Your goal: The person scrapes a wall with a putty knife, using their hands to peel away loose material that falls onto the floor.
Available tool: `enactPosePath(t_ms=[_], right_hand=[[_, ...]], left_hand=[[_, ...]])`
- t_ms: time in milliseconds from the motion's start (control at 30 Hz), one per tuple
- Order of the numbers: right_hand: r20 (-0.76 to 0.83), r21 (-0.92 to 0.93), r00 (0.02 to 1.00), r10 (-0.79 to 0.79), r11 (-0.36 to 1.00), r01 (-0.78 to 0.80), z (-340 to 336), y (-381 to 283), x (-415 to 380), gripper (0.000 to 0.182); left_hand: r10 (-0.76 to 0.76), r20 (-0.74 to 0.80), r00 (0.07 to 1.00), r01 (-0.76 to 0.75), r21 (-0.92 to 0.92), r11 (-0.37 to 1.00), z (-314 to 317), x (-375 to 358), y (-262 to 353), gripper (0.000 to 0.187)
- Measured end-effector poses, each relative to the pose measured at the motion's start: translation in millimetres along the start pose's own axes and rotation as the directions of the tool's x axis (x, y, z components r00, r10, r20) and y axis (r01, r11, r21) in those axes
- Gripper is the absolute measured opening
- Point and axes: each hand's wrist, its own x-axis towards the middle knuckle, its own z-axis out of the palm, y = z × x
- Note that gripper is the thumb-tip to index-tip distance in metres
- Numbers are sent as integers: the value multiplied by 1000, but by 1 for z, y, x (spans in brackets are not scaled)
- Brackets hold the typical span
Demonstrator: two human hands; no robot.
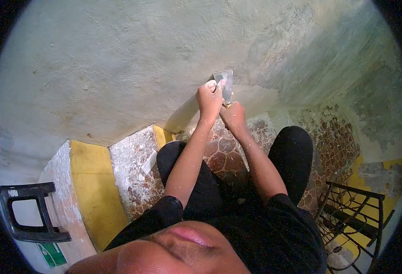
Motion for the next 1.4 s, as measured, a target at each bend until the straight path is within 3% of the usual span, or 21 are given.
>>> enactPosePath(t_ms=[67, 167, 400, 500, 600, 667, 800, 900, 967, 1000, 1067, 1100, 1167, 1200, 1333, 1400], right_hand=[[-127, -43, 987, -101, 994, 96, 4, 4, 1, 44], [-151, -24, 986, -75, 997, 72, 3, 3, 1, 46], [-140, 32, 987, -75, 996, 80, 2, -3, 8, 45], [-110, 58, 993, -34, 998, 41, 4, 2, 11, 43], [-148, 79, 984, -96, 991, 109, 7, 7, 14, 44], [-105, 227, 992, -73, 969, 96, 11, 5, 10, 44], [-17, 309, 1000, 25, 951, -19, 8, -18, -8, 40], [80, 338, 994, 77, 936, -100, 10, -28, -18, 38], [175, 450, 980, 96, 877, -166, 15, -30, -15, 35], [176, 452, 980, 92, 877, -163, 18, -36, -15, 35], [-20, 677, 998, 57, 736, -28, 23, -50, -11, 34], [-22, 674, 998, 55, 738, -26, 15, -58, -8, 34], [-101, 580, 990, -97, 803, 138, -9, -70, -1, 35], [-110, 581, 989, -100, 801, 146, -15, -66, 2, 35], [-182, 418, 981, -63, 899, 135, -3, -35, 7, 36], [-93, 337, 995, -37, 939, 67, 11, -20, 6, 36]], left_hand=[[5, -15, 1000, -7, -134, 991, 4, 0, -1, 24], [-31, 3, 1000, 31, -254, 967, 3, -4, 11, 24], [-12, -39, 999, 0, -313, 950, 7, 4, 5, 25], [-3, -46, 999, -7, -220, 976, 3, 1, 14, 24], [-21, 5, 1000, 21, -209, 978, 2, 2, 17, 25], [-62, -1, 998, 59, -292, 955, 3, 1, 22, 24], [-45, -12, 999, 39, -334, 942, 4, 1, 17, 24], [2, -30, 1000, -8, -222, 975, -2, 2, 24, 25], [-19, 12, 1000, 21, -151, 988, -7, 3, 30, 24], [-15, 10, 1000, 17, -149, 989, -8, 5, 34, 24], [56, 78, 995, -39, -200, 979, -9, 9, 42, 23], [57, 77, 995, -40, -204, 978, -10, 9, 49, 23], [246, 79, 966, -224, -215, 950, -13, 10, 66, 25], [254, 84, 964, -231, -218, 948, -11, 8, 65, 25], [188, 48, 981, -173, -229, 958, -9, -4, 34, 26], [95, -47, 994, -102, -175, 979, -12, -5, 21, 26]])
